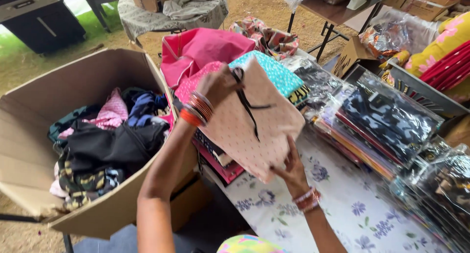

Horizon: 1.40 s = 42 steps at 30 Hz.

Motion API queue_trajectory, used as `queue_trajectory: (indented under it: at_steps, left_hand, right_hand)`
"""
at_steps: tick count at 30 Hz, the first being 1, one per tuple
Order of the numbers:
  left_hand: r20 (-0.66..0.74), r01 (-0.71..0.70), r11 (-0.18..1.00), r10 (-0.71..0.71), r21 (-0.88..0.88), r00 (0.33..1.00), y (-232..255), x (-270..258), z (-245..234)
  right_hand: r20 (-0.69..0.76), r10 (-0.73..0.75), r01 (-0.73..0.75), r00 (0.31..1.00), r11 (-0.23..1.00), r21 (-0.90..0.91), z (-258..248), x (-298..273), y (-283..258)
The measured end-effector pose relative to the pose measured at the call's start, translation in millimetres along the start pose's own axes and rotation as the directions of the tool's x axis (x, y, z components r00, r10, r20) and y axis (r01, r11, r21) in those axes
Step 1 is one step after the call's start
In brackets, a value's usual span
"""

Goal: Folding and sorting various clothing items on a table.

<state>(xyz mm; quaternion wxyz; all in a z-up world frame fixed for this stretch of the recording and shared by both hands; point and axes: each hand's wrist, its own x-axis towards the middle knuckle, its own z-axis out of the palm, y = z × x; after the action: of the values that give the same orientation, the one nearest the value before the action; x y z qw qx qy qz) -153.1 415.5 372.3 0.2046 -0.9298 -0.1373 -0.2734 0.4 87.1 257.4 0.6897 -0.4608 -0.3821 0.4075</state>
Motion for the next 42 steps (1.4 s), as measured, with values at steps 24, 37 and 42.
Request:
queue_trajectory:
  at_steps: [24,37,42]
  left_hand:
    - [0.561,0.698,0.687,-0.502,-0.204,0.658,-136,-123,176]
    - [0.193,0.517,0.657,-0.502,-0.549,0.843,-187,-208,241]
    - [0.338,0.849,0.373,-0.798,-0.374,0.499,-215,-304,151]
  right_hand:
    - [-0.022,0.033,-0.039,0.999,0.930,-0.365,74,120,105]
    - [0.109,-0.099,0.147,0.989,0.707,-0.692,29,81,151]
    - [0.101,0.225,0.035,0.969,0.282,-0.959,-28,0,183]
